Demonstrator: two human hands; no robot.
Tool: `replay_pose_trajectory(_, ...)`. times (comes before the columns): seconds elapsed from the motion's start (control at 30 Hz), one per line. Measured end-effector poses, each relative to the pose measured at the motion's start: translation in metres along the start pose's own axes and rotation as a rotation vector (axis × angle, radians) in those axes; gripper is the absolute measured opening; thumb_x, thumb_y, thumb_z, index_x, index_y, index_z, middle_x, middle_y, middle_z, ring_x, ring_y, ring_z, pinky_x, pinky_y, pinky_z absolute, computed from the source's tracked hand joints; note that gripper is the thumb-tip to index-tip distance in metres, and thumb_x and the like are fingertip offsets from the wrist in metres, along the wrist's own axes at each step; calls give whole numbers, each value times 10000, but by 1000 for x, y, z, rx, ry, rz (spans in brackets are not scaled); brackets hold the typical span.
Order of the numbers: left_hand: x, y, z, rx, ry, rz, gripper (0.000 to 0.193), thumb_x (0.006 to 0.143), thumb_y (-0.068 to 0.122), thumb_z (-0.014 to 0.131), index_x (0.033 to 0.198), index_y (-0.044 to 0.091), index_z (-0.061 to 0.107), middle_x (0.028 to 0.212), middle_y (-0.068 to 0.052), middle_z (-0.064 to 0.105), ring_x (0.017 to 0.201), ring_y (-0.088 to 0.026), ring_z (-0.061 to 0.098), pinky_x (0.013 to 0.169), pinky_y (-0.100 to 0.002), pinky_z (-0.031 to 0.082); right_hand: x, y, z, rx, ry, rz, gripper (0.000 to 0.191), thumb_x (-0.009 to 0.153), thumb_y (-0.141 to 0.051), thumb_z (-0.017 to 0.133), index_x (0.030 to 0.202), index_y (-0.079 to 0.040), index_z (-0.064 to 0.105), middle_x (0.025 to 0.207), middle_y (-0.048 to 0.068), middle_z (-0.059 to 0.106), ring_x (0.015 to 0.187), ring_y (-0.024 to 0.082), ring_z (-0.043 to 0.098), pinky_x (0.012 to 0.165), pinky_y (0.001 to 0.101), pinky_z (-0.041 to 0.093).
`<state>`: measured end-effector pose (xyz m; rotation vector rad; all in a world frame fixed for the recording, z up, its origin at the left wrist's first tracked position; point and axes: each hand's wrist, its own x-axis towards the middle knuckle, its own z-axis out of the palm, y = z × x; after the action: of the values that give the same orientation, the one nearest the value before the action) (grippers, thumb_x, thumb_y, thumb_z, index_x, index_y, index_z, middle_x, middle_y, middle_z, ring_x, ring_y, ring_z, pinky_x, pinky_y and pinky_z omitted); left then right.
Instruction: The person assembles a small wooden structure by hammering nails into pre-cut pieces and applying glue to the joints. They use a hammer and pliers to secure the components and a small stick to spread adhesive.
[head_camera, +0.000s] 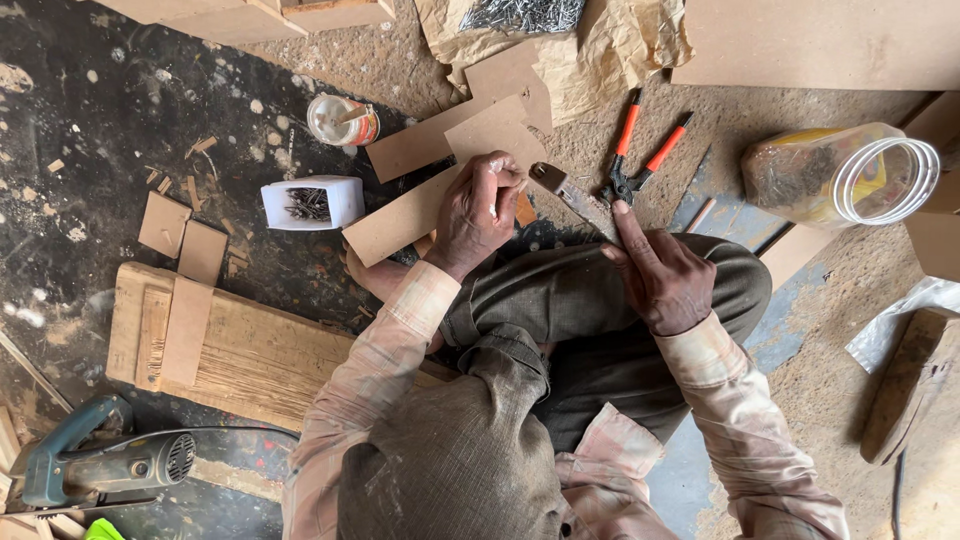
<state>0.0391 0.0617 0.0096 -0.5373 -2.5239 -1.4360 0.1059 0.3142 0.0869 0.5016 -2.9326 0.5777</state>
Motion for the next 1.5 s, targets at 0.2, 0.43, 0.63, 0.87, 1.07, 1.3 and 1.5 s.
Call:
replay_pose_trajectory(0.2,0,-4,0,41,-8,-1,309,961,-37,692,1217,-14,520,979,-86,681,963,-277,700,872,-373,576,4,1,-3,-14,-33,-70,568,976,-295,770,1496,-155,591,789,41,603,620,187,602,520,366,479)
replay_pose_trajectory(0.43,-1,-6,-1,44,0,0,321,956,-39,690,1220,-12,509,1043,-137,670,1014,-273,712,902,-362,595,8,1,-1,9,-79,-74,614,974,-314,777,1517,-121,565,745,24,591,552,149,566,491,340,493)
replay_pose_trajectory(0.63,0,-5,-1,3,14,-2,266,983,-31,692,1175,10,512,1057,-136,676,1004,-256,721,880,-348,591,6,4,-3,16,-3,-97,600,1031,-301,759,1559,-134,528,777,31,571,599,152,559,527,353,484)
replay_pose_trajectory(0.87,4,-2,-2,9,-1,-13,268,957,-39,696,1170,-24,536,1002,-119,682,957,-273,711,851,-369,586,10,6,-5,-73,-64,-100,617,974,-314,778,1521,-143,549,772,27,608,567,156,571,455,349,451)
replay_pose_trajectory(1.07,3,-1,-3,40,6,21,238,963,-41,676,1141,-9,521,1044,-141,668,984,-286,709,873,-368,594,12,6,-6,-10,-48,-116,622,988,-298,783,1536,-133,539,805,29,605,595,166,577,504,351,469)
replay_pose_trajectory(1.3,2,0,-3,5,10,-11,259,948,-43,701,1135,-3,527,1022,-147,667,959,-287,713,856,-368,592,11,8,-5,-11,-46,-110,606,990,-289,788,1529,-140,553,769,26,576,578,169,564,498,359,462)
replay_pose_trajectory(1.5,6,0,-4,16,-10,3,276,963,-33,696,1175,-18,520,999,-119,680,956,-280,709,862,-367,583,12,12,-3,-14,-22,-97,602,996,-278,782,1535,-142,551,759,31,555,584,181,562,508,370,460)
